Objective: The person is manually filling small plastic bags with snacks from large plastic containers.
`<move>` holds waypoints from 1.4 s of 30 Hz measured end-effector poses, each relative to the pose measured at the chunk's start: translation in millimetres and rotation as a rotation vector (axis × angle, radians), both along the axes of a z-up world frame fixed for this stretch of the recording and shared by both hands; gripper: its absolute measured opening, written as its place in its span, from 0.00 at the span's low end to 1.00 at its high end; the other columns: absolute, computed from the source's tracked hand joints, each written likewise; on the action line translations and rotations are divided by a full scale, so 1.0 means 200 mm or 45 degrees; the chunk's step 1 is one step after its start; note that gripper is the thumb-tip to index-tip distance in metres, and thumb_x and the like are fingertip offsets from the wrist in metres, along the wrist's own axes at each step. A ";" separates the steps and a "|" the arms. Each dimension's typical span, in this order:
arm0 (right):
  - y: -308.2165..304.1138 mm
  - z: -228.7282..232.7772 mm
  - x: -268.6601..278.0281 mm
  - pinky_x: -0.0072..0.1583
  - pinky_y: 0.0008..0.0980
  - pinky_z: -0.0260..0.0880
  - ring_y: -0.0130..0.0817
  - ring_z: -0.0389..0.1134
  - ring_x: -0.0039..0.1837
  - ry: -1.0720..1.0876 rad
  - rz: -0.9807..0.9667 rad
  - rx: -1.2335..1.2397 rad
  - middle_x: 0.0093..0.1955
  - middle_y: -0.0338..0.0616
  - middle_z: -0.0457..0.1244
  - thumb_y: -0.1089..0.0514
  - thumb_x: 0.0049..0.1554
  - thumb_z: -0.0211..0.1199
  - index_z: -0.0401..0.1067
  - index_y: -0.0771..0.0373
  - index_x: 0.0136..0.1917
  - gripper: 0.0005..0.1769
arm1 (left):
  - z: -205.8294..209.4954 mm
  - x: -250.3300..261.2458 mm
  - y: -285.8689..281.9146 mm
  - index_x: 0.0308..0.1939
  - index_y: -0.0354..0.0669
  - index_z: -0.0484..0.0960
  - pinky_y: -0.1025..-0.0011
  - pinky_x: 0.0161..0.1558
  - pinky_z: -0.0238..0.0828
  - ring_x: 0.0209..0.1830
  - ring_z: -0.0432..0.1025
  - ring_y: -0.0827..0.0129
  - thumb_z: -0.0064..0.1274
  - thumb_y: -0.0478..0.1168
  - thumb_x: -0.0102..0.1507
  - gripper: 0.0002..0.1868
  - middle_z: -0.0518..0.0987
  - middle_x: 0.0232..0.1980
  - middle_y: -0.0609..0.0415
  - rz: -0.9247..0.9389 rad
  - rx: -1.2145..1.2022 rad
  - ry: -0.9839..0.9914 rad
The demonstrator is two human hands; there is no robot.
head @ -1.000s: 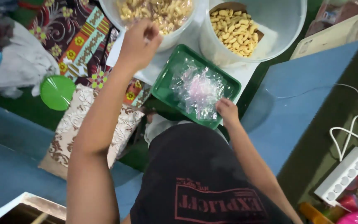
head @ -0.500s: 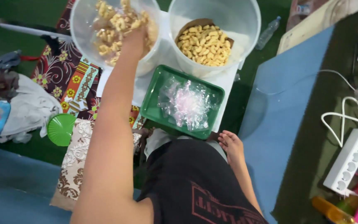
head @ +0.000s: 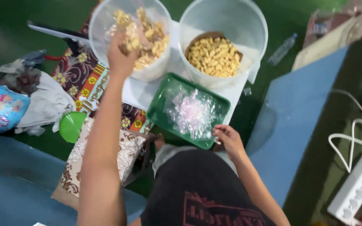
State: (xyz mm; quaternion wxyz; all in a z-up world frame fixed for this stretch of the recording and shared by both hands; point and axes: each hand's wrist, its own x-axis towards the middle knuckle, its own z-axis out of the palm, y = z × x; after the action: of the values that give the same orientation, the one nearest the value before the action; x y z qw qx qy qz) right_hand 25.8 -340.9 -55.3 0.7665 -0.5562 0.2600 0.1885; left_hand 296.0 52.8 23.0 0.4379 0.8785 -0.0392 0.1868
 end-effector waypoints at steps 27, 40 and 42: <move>0.07 0.14 0.19 0.43 0.28 0.77 0.34 0.71 0.46 -0.973 0.567 -1.328 0.48 0.34 0.69 0.49 0.52 0.74 0.85 0.42 0.45 0.06 | -0.01 -1.11 -0.81 0.34 0.45 0.81 0.61 0.41 0.76 0.34 0.79 0.52 0.55 0.39 0.62 0.03 0.80 0.29 0.50 -0.643 0.062 0.698; 0.25 0.03 0.12 0.45 0.30 0.77 0.35 0.76 0.42 -0.127 0.298 -0.468 0.40 0.50 0.69 0.59 0.52 0.77 0.79 0.65 0.50 0.14 | -0.46 -1.12 -0.74 0.36 0.48 0.89 0.68 0.38 0.74 0.31 0.79 0.63 0.64 0.48 0.58 0.09 0.84 0.27 0.52 -0.588 -0.438 1.113; 0.26 0.07 0.14 0.43 0.32 0.78 0.34 0.74 0.39 -0.023 0.312 -0.427 0.37 0.54 0.70 0.60 0.54 0.73 0.79 0.68 0.51 0.13 | -0.45 -1.11 -0.73 0.35 0.46 0.88 0.64 0.39 0.74 0.33 0.79 0.58 0.63 0.46 0.58 0.09 0.83 0.28 0.49 -0.604 -0.370 1.096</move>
State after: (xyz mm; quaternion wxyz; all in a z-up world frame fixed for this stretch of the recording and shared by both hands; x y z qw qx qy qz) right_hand 53.2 -287.9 -40.8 0.6368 -0.7053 0.2111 0.2293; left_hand 73.2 -93.2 -66.5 0.5624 0.7728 -0.0272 -0.2928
